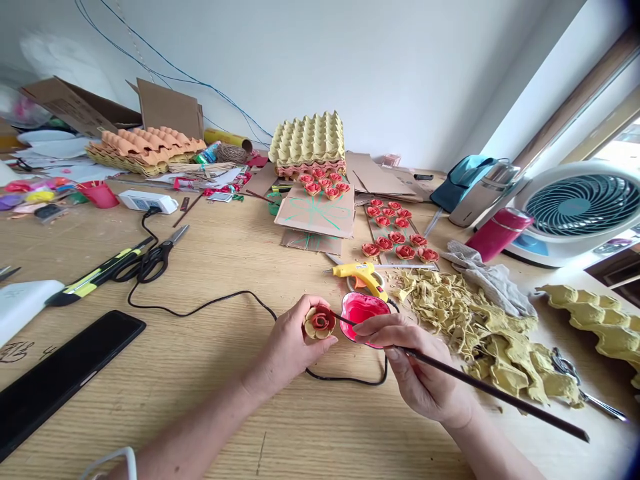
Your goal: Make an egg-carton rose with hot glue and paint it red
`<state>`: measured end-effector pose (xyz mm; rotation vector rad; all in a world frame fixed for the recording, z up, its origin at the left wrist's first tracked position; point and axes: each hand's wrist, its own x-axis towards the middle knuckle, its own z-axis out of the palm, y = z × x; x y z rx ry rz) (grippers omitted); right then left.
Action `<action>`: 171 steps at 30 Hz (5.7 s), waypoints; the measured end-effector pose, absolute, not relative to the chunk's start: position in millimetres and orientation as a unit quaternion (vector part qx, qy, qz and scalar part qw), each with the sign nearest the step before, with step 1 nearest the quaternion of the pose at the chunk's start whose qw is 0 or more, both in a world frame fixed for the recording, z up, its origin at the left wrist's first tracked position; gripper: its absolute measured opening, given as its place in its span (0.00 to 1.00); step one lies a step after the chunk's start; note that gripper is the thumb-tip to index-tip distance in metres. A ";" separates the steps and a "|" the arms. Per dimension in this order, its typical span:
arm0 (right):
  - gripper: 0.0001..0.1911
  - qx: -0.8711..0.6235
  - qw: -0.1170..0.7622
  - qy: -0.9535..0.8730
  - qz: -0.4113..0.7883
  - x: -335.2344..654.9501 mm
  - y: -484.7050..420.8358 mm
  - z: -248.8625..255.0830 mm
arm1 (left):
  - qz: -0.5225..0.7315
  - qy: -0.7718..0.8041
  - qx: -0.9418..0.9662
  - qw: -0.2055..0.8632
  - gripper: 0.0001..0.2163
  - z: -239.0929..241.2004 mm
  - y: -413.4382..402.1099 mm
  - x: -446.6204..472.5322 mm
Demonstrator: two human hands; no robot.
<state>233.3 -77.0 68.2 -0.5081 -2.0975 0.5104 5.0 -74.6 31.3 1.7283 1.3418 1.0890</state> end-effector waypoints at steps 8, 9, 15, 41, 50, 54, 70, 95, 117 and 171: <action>0.13 -0.214 0.422 -0.862 0.183 236.3 -75.5 68.4 | 0.428 0.511 0.685 0.293 0.20 26.7 -75.0 3.9; 0.13 -0.214 0.416 -0.866 0.180 236.5 -75.3 67.8 | 0.428 0.510 0.686 0.293 0.20 26.9 -75.2 3.9; 0.12 -0.198 0.418 -0.873 0.156 235.7 -73.5 67.1 | 0.423 0.503 0.688 0.308 0.19 28.2 -76.5 4.7; 0.10 -0.189 0.501 -0.823 0.190 228.5 -82.6 69.6 | 0.462 0.429 0.505 0.590 0.21 38.5 -69.8 1.9; 0.12 -0.173 0.485 -0.832 0.205 230.3 -84.1 67.0 | 0.477 0.423 0.486 0.598 0.22 47.6 -70.9 3.9; 0.12 -0.181 0.501 -0.831 0.161 230.0 -82.5 70.0 | 0.468 0.420 0.503 0.593 0.21 44.5 -70.8 2.3; 0.13 -0.147 0.441 -0.875 0.134 228.6 -88.8 75.0 | 0.482 0.404 0.461 0.626 0.25 44.9 -72.2 1.3; 0.11 -0.266 0.536 -0.771 0.217 243.5 -73.6 55.1 | 0.491 0.448 0.494 0.561 0.22 43.0 -71.3 3.1; 0.07 -0.378 0.442 -0.785 0.211 243.1 -64.6 53.0 | 0.490 0.442 0.543 0.519 0.22 34.3 -66.6 -1.3; 0.10 -0.243 0.496 -0.801 0.231 235.5 -77.0 55.7 | 0.456 0.445 0.589 0.497 0.18 31.6 -70.0 3.6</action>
